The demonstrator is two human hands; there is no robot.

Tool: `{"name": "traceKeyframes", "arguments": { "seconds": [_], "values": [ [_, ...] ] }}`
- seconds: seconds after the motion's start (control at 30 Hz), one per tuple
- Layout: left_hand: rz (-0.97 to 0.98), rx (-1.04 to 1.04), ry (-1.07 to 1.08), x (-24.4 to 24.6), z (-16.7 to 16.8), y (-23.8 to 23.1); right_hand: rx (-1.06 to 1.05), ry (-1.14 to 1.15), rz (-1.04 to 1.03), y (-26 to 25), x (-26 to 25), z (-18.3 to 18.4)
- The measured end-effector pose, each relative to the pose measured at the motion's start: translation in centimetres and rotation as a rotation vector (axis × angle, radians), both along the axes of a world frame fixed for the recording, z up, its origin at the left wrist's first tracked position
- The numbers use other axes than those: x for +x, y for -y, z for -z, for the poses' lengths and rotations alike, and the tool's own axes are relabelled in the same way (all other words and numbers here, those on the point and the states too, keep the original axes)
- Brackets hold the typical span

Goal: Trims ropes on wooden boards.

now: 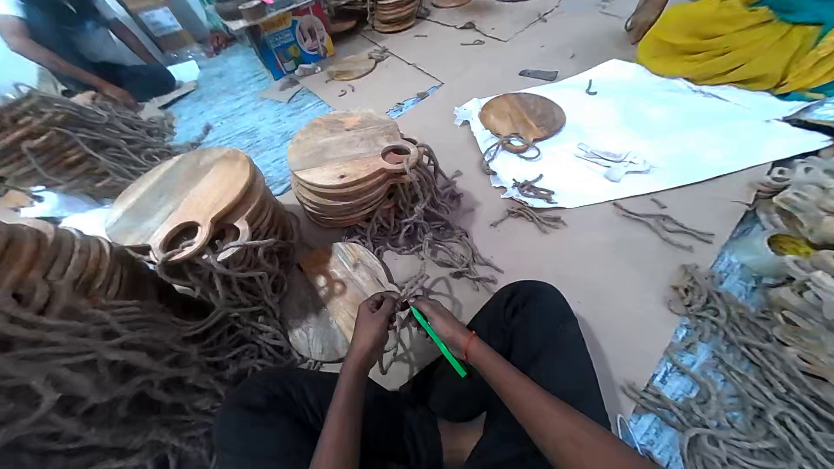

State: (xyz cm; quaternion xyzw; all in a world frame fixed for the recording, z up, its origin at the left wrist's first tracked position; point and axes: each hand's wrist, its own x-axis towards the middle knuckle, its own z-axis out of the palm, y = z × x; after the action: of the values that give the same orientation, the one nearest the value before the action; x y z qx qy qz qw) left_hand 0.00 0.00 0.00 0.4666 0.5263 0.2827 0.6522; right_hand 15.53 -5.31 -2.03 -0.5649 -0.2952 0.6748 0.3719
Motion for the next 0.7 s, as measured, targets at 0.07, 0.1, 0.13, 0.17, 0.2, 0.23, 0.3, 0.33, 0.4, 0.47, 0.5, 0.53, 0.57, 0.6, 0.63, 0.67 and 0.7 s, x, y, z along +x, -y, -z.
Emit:
{"name": "traceKeyframes", "arguments": {
  "seconds": [0.07, 0.1, 0.13, 0.17, 0.2, 0.23, 0.3, 0.33, 0.4, 0.47, 0.5, 0.53, 0.57, 0.6, 0.63, 0.67, 0.7],
  "values": [
    [0.052, 0.034, 0.019, -0.1, 0.2, 0.0, 0.031, -0.018, 0.011, 0.2, 0.2, 0.2],
    [0.067, 0.043, 0.019, -0.1, 0.2, 0.0, 0.046, -0.022, 0.006, 0.3, 0.3, 0.3],
    [0.079, 0.050, 0.009, -0.1, 0.3, 0.0, 0.051, -0.018, -0.005, 0.3, 0.3, 0.4],
    [0.088, 0.062, -0.006, -0.1, 0.3, 0.0, 0.057, -0.001, -0.016, 0.3, 0.3, 0.3],
    [0.096, 0.078, -0.021, -0.2, 0.3, 0.0, 0.060, 0.016, -0.023, 0.3, 0.3, 0.2],
    [0.109, 0.096, -0.034, -0.2, 0.3, -0.1, 0.055, 0.032, -0.025, 0.3, 0.2, 0.1],
    [0.153, 0.127, -0.047, -0.3, 0.2, -0.1, 0.023, 0.050, -0.014, 0.2, -0.1, 0.0],
    [0.177, 0.141, -0.053, -0.4, 0.3, -0.1, 0.013, 0.054, -0.004, 0.2, -0.3, 0.1],
    [0.205, 0.155, -0.053, -0.4, 0.3, -0.1, 0.010, 0.039, 0.002, 0.3, -0.4, 0.5],
    [0.215, 0.142, -0.028, -0.4, 0.2, -0.1, -0.001, -0.010, 0.006, 0.5, -0.4, 0.5],
    [0.214, 0.131, -0.011, -0.5, 0.2, -0.2, -0.009, -0.040, 0.009, 0.5, -0.4, 0.5],
    [0.206, 0.119, 0.003, -0.5, 0.2, -0.2, -0.020, -0.069, 0.017, 0.6, -0.4, 0.5],
    [0.195, 0.108, 0.014, -0.5, 0.3, -0.2, -0.032, -0.092, 0.031, 0.7, -0.4, 0.4],
    [0.197, 0.101, 0.018, -0.6, 0.3, -0.2, -0.035, -0.112, 0.041, 0.8, -0.4, 0.4],
    [0.195, 0.098, 0.023, -0.6, 0.5, -0.2, -0.031, -0.132, 0.046, 0.9, -0.4, 0.5],
    [0.191, 0.101, 0.030, -0.6, 0.5, -0.2, -0.023, -0.155, 0.050, 1.0, -0.3, 0.5],
    [0.186, 0.105, 0.033, -0.6, 0.5, -0.2, -0.015, -0.172, 0.052, 1.1, -0.3, 0.6]
  ]
}}
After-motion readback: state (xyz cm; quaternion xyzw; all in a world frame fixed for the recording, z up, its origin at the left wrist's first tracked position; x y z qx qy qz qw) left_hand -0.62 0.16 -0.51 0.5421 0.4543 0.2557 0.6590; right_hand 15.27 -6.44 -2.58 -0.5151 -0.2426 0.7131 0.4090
